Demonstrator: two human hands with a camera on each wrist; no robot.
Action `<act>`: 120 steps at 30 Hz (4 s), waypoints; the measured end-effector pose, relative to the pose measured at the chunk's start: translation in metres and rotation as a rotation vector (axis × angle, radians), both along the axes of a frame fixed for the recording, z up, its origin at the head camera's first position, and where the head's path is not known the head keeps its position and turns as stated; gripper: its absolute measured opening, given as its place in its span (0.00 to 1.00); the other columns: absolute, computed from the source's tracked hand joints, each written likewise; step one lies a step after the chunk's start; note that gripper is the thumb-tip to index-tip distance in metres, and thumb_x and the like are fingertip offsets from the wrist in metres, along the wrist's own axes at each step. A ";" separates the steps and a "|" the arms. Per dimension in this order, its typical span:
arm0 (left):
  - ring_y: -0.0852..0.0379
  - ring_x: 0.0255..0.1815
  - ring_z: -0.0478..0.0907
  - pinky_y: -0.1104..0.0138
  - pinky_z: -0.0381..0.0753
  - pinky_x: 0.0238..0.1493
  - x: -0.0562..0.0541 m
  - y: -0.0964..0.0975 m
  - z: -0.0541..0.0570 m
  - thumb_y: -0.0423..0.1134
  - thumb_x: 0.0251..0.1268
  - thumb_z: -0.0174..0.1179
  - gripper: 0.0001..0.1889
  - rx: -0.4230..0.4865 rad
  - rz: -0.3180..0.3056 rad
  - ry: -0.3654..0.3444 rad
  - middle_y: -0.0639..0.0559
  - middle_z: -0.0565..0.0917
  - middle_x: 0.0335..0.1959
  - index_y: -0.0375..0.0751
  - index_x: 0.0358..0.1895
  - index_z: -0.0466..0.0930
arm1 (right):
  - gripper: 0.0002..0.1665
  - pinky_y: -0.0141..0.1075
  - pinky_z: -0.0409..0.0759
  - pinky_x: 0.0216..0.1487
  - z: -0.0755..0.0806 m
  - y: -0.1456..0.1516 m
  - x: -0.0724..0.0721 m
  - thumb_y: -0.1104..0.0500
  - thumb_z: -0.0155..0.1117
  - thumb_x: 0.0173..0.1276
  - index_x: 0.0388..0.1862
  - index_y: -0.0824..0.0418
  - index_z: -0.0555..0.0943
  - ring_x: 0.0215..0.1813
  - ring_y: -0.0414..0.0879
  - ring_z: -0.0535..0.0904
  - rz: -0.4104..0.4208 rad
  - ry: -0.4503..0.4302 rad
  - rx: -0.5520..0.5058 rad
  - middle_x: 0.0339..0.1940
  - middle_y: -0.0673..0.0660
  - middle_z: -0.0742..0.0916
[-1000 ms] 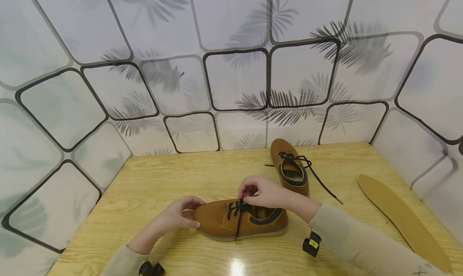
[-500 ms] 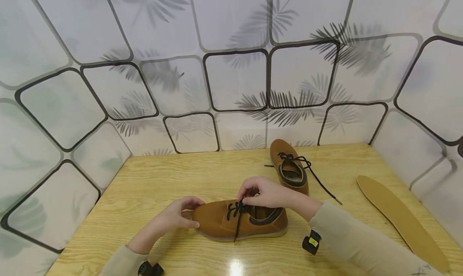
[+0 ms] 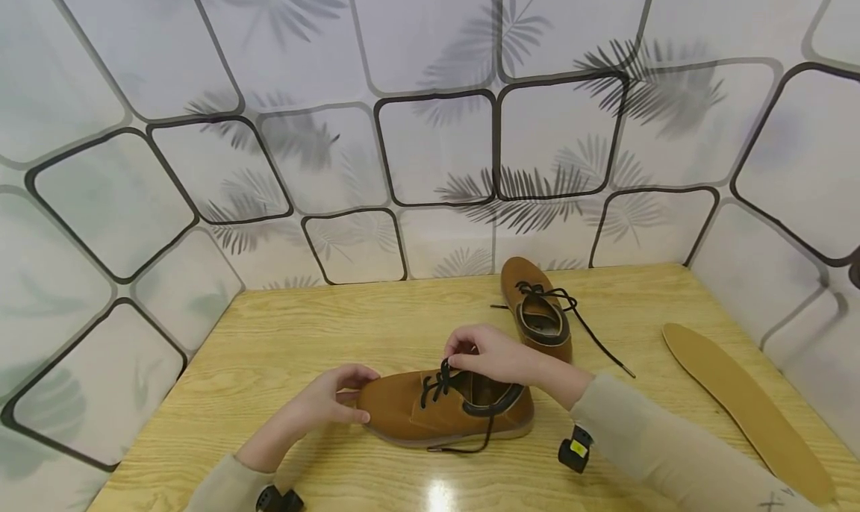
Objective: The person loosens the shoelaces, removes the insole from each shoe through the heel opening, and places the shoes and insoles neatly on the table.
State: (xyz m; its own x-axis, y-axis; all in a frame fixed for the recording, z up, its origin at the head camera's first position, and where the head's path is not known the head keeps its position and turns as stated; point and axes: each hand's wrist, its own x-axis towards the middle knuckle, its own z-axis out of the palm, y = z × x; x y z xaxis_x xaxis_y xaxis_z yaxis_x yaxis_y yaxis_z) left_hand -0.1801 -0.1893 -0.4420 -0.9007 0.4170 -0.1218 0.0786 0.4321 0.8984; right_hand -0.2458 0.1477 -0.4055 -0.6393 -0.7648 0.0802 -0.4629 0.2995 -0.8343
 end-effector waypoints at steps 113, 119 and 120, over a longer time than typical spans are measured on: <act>0.37 0.66 0.78 0.49 0.83 0.70 0.000 0.002 0.002 0.25 0.61 0.75 0.29 -0.039 0.006 0.007 0.34 0.81 0.64 0.27 0.66 0.76 | 0.04 0.32 0.80 0.42 -0.001 -0.004 -0.001 0.59 0.72 0.74 0.42 0.58 0.90 0.39 0.39 0.77 -0.018 0.003 -0.008 0.39 0.53 0.88; 0.37 0.66 0.78 0.49 0.83 0.70 0.000 0.001 0.002 0.24 0.61 0.75 0.29 -0.044 0.006 0.016 0.34 0.81 0.64 0.27 0.65 0.76 | 0.06 0.32 0.85 0.45 -0.002 -0.004 -0.001 0.61 0.68 0.78 0.43 0.64 0.87 0.41 0.39 0.83 -0.058 -0.025 -0.031 0.40 0.55 0.89; 0.37 0.66 0.79 0.49 0.83 0.70 0.000 0.001 0.002 0.24 0.60 0.75 0.29 -0.045 0.006 0.016 0.34 0.81 0.64 0.27 0.65 0.76 | 0.06 0.32 0.87 0.45 -0.002 -0.004 -0.001 0.62 0.67 0.78 0.43 0.65 0.86 0.41 0.39 0.83 -0.068 -0.035 -0.037 0.40 0.55 0.89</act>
State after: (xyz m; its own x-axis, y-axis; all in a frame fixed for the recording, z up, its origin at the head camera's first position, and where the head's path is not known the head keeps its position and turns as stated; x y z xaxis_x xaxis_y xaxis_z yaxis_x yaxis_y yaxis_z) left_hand -0.1805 -0.1880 -0.4404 -0.9053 0.4059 -0.1254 0.0904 0.4726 0.8766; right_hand -0.2468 0.1437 -0.4078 -0.6923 -0.7167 0.0845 -0.4131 0.2975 -0.8607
